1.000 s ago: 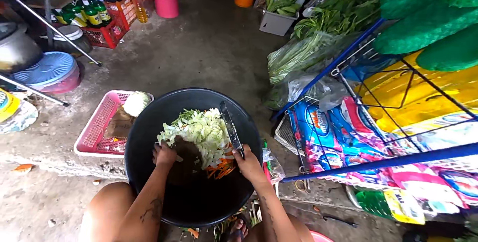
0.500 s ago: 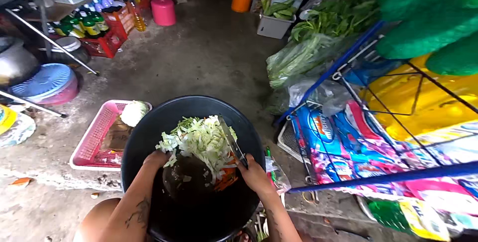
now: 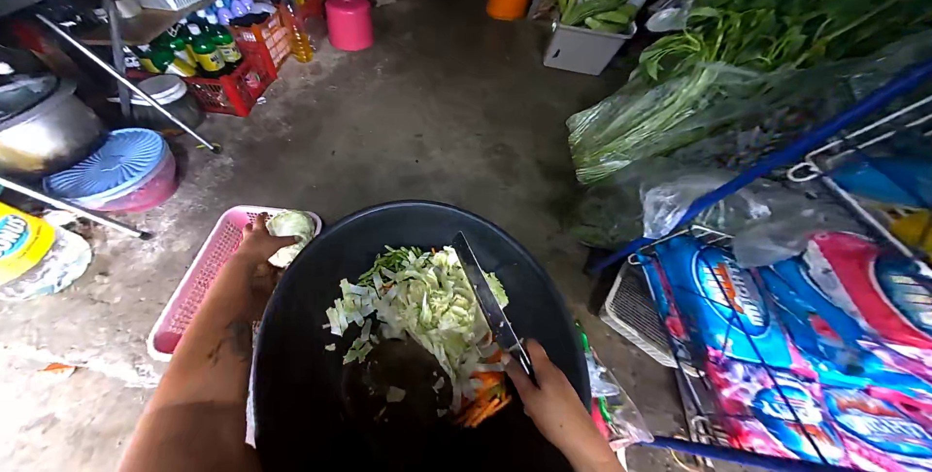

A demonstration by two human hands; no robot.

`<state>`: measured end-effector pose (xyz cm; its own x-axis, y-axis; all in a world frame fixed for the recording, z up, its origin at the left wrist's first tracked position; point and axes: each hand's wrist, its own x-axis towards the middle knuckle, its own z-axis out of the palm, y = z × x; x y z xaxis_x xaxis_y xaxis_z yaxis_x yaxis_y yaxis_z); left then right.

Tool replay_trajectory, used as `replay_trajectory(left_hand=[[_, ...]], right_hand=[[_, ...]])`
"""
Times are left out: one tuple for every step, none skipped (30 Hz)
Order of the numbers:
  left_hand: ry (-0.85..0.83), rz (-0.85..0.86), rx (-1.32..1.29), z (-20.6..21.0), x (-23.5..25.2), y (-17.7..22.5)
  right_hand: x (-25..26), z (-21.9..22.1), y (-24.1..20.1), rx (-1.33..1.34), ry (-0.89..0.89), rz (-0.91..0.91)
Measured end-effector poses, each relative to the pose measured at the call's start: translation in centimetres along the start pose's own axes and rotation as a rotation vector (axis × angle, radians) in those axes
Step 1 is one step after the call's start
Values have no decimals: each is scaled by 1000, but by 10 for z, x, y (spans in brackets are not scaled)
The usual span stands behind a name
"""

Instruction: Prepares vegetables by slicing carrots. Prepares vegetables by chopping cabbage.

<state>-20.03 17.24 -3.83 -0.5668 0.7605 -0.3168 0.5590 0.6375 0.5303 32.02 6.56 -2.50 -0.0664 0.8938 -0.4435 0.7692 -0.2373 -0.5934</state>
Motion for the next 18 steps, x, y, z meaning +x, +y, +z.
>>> replay_trajectory(left_hand=[[22, 4, 5, 6, 8, -2], [48, 6, 32, 15, 16, -3], [73, 7, 67, 25, 22, -4], [95, 2, 94, 31, 24, -1], [112, -2, 99, 35, 25, 0], [122, 1, 82, 37, 29, -3], [128, 10, 40, 37, 33, -9], [125, 25, -26, 34, 40, -18], [111, 37, -124, 30, 46, -28], [91, 32, -237, 25, 51, -37], [67, 7, -349, 21, 51, -42], [43, -30, -431, 16, 50, -47], [30, -57, -486, 11, 51, -51], [11, -73, -517, 8, 52, -53], [-5, -83, -546, 8, 53, -53], [-10, -93, -571, 9, 53, -53], [-17, -98, -596, 10, 52, -53], [-25, -100, -624, 10, 49, -53]], right_hand=[[2, 4, -1, 16, 11, -14], [4, 7, -2, 29, 21, -30], [6, 10, -3, 40, 24, -38], [8, 13, -4, 53, 23, -44], [9, 16, -5, 72, 17, -53], [11, 19, -7, 94, 7, -73], [12, 23, -9, 120, -20, -103], [13, 28, -14, 153, -57, -142], [14, 32, -24, 200, -116, -176], [15, 35, -37, 237, -178, -205], [15, 39, -53, 273, -238, -230], [16, 44, -72, 310, -303, -243], [18, 50, -95, 351, -374, -244], [22, 57, -119, 395, -445, -235], [28, 65, -145, 439, -506, -218], [35, 73, -171, 480, -542, -201], [43, 82, -195, 519, -562, -177], [51, 89, -219, 549, -583, -131]])
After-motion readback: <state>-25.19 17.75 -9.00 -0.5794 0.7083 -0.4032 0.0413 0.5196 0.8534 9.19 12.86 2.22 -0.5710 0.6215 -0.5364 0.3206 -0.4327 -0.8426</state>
